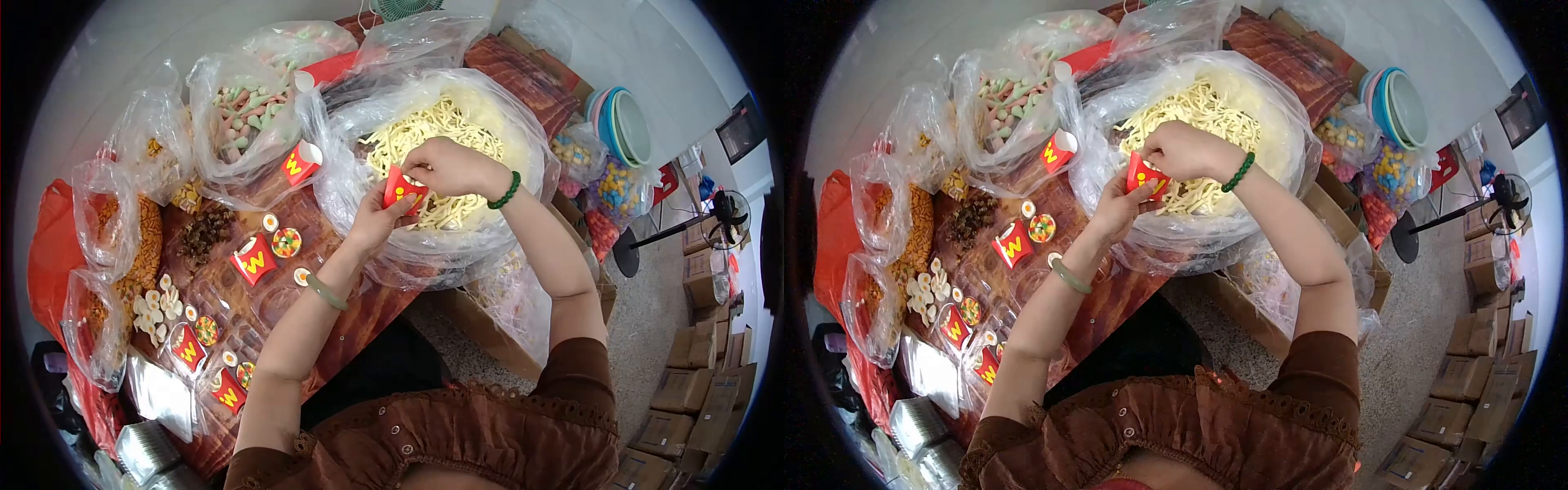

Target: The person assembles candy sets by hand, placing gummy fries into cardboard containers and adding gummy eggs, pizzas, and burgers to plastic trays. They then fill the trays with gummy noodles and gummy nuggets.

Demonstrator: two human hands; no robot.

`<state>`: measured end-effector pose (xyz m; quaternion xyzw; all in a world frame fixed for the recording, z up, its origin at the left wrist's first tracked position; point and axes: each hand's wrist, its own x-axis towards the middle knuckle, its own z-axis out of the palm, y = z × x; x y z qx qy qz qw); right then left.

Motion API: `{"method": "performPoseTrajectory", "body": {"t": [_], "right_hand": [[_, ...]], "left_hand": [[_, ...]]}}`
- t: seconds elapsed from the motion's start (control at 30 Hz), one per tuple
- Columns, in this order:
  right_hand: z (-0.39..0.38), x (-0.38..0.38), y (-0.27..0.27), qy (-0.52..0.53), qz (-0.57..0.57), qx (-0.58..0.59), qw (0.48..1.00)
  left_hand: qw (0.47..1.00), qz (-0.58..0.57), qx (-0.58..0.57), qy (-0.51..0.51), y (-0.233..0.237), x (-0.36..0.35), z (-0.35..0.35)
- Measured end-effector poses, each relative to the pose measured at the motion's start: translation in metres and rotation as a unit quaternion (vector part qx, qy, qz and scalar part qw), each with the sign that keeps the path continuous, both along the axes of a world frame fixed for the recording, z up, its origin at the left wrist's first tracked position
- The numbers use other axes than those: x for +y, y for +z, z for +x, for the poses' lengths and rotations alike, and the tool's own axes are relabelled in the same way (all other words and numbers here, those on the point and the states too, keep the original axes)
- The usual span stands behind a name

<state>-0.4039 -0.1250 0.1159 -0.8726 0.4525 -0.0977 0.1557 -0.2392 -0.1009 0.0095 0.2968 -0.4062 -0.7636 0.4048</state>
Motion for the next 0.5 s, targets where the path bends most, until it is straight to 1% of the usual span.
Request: {"method": "performPoseTrajectory", "body": {"t": [0.03, 0.07, 0.1, 0.17, 0.2, 0.23, 0.3, 0.33, 0.4, 0.43, 0.47, 0.5], "right_hand": [[0.001, 0.004, 0.013, -0.036, 0.1, -0.049, 0.993], [0.003, 0.006, 0.02, -0.069, 0.199, -0.098, 0.973], [0.005, 0.008, 0.021, -0.067, 0.198, -0.098, 0.973], [0.011, 0.014, 0.018, -0.093, 0.259, -0.068, 0.959], [0.011, 0.009, 0.011, -0.073, 0.259, -0.04, 0.962], [0.009, 0.01, 0.012, -0.075, 0.259, -0.041, 0.962], [0.007, 0.013, 0.015, -0.088, 0.292, -0.131, 0.943], [0.006, 0.014, 0.013, -0.088, 0.291, -0.132, 0.943], [0.004, 0.014, 0.008, -0.124, 0.172, -0.116, 0.97], [0.011, 0.019, 0.016, -0.14, 0.267, -0.144, 0.943], [0.013, 0.019, 0.014, -0.14, 0.267, -0.144, 0.942], [0.014, 0.019, 0.01, -0.137, 0.317, -0.174, 0.922]], "left_hand": [[1.0, 0.012, -0.002, 0.011, -0.001, 0.001, 0.002], [0.999, 0.024, -0.004, 0.023, -0.001, 0.0, 0.003], [0.999, 0.022, -0.004, 0.025, -0.002, -0.001, 0.004], [1.0, 0.013, 0.004, -0.007, 0.0, 0.0, 0.004], [1.0, 0.014, 0.004, -0.009, -0.004, 0.002, 0.003], [1.0, 0.022, 0.018, -0.006, -0.006, 0.002, 0.003], [0.999, 0.027, 0.029, -0.004, -0.009, 0.002, 0.006], [0.999, 0.036, 0.037, -0.002, -0.002, 0.004, 0.009], [0.998, 0.044, 0.048, 0.005, 0.002, 0.003, 0.011], [0.998, 0.018, 0.059, -0.02, 0.001, 0.001, 0.011], [0.996, -0.009, 0.07, -0.047, 0.0, 0.0, 0.01], [0.996, -0.01, 0.069, -0.048, -0.001, 0.0, 0.011]]}}
